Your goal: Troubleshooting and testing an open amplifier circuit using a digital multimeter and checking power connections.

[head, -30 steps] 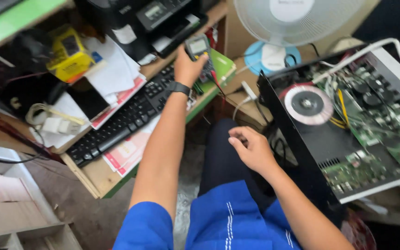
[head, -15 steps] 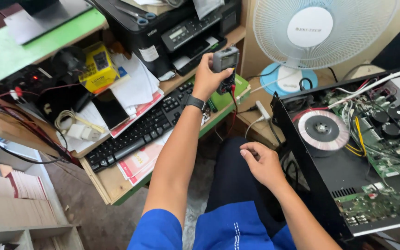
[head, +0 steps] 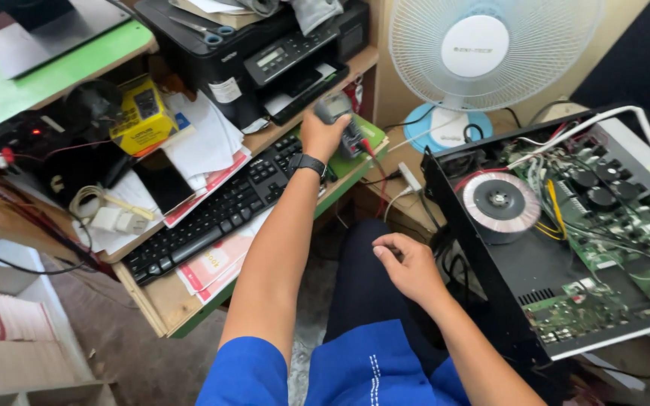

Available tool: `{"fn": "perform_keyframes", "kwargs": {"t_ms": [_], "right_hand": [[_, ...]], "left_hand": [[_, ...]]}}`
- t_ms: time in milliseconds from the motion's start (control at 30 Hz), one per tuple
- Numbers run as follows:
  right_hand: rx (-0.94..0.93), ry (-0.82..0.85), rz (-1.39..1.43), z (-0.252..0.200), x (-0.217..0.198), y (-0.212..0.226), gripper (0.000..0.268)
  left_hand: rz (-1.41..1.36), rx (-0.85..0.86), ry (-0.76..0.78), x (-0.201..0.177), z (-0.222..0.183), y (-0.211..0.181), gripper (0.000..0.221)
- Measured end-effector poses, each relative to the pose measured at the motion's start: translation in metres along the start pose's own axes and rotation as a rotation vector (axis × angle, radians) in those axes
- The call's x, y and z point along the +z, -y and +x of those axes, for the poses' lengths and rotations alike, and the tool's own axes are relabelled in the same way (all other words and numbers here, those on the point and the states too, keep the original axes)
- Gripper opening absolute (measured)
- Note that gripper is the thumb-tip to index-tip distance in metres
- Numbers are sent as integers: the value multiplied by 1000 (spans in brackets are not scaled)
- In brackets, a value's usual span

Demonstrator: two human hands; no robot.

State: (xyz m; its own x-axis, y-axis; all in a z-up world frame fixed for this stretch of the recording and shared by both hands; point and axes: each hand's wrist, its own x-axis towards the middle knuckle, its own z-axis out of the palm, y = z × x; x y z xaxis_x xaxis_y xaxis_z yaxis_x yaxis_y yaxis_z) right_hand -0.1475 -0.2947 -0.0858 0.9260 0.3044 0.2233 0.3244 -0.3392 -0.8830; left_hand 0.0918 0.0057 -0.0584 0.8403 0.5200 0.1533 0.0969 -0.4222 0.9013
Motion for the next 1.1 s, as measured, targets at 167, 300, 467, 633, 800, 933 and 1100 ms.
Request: {"fn": "perform_keyframes", "kwargs": {"t_ms": [167,300,467,633,800,933,1100], "right_hand": [[74,33,-8,-6,-3,2,14],[103,64,-5,-6,2,-1,15],[97,95,-1,-7,5,-3,15],[87,106,-13,-10,1,-1,15],[78,101,-13,-11,-2,0,14],[99,125,-14,-15,-4,4,16],[82,120,-37,-19,-3,5,14]], "left_hand": [[116,-96,-4,9,8,10,102],[169,-150,72,-9,-27,-35,96],[336,-80,118,3,2,-11,84],[568,41,152,-2,0,-6,72],[604,59,153,-21,-32,-26,72],[624,64,191,-30,-40,-26,75],[758,114,221,-24,-30,-9,80]]}}
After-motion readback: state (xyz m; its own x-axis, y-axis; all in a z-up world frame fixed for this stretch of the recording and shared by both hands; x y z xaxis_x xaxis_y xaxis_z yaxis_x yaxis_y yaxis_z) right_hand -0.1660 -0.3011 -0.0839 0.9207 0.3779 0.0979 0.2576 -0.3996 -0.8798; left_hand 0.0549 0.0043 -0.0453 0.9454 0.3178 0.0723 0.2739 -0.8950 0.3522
